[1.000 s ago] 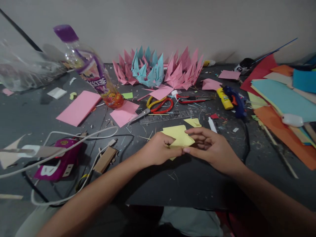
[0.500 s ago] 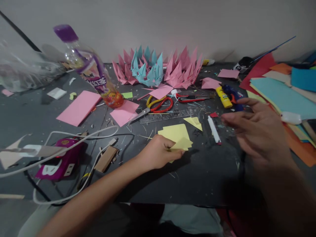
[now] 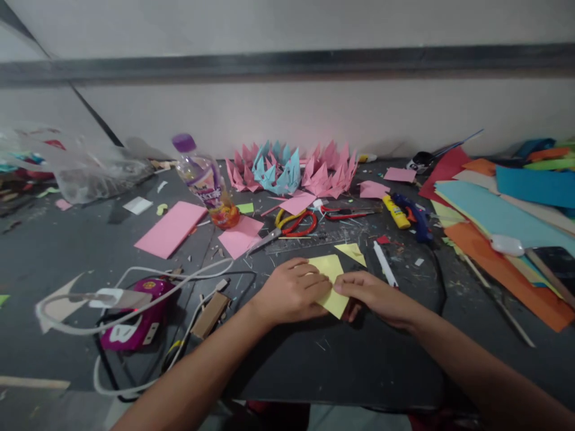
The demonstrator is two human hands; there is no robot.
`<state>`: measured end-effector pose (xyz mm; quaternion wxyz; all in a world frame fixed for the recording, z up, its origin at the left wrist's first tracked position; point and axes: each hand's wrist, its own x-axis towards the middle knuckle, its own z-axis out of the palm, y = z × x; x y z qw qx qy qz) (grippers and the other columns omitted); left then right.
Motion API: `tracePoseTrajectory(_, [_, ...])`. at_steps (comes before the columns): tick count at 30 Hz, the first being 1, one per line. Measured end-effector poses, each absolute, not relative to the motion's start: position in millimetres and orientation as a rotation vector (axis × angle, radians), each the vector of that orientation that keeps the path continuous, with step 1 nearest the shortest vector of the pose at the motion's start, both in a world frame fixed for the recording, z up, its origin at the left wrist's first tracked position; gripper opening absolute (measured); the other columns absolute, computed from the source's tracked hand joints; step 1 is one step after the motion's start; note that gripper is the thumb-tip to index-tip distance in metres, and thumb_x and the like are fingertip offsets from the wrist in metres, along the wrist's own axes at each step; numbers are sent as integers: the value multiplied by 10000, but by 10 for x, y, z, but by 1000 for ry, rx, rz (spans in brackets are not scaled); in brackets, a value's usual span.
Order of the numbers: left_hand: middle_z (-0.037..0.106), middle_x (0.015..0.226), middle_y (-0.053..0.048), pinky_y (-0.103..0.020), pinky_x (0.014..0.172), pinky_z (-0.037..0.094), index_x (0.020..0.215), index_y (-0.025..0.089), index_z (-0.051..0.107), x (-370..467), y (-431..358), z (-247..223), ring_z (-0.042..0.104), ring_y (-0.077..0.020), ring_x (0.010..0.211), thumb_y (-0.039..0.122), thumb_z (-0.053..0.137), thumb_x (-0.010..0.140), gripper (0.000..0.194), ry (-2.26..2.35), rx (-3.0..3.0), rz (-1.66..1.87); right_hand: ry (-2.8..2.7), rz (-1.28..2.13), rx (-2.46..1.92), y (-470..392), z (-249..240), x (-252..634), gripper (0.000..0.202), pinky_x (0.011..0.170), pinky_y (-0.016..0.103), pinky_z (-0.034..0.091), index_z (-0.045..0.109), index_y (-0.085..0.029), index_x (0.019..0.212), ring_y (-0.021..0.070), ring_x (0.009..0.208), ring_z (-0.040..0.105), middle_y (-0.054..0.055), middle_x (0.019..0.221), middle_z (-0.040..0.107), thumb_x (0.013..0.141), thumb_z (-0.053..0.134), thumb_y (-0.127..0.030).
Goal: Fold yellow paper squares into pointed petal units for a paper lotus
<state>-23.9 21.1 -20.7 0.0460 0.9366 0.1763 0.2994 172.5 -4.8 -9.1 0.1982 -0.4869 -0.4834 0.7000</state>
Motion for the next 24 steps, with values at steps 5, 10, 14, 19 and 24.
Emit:
tracePoseTrajectory(5, [685,972,-58,-380,965,365,1026,172,612,-267,220,-134,613,-193,932,425,528,815,340,633,2480,747,-2246,1225,-1226,-28,-23,1756,337,526,235,351,455,-179,576,113,551,470,-19,558,475,874,418,-330])
tracePoseTrajectory(10, [692,762,-2,-316,906,387,809,200,653,-269,200,-183,626,-130,746,234,536,820,122,724,2344,711,-2551,788,-1197,-48,-12,1721,293,557,241,389,556,-188,695,141,619,570,33,670,610,901,355,-249])
tracePoseTrajectory(14, [694,735,14,-316,892,379,772,203,652,-255,178,-171,623,-120,699,201,562,797,94,781,2352,776,-2670,411,-1173,-77,-25,1700,276,561,251,401,566,-188,740,153,613,595,42,669,622,894,337,-195])
tracePoseTrajectory(19, [695,739,9,-331,910,372,734,194,650,-223,147,-57,625,-135,702,188,576,762,79,820,2454,817,-2580,107,-1207,-176,-60,1679,249,567,267,399,570,-183,768,174,639,603,59,708,641,887,352,-197])
tracePoseTrajectory(24, [699,787,-16,-330,940,376,759,197,643,-136,40,-94,631,-149,769,217,566,767,80,833,2498,919,-2354,1,-1260,-360,-216,1669,258,630,283,417,569,-177,795,190,705,598,86,756,637,898,335,-211])
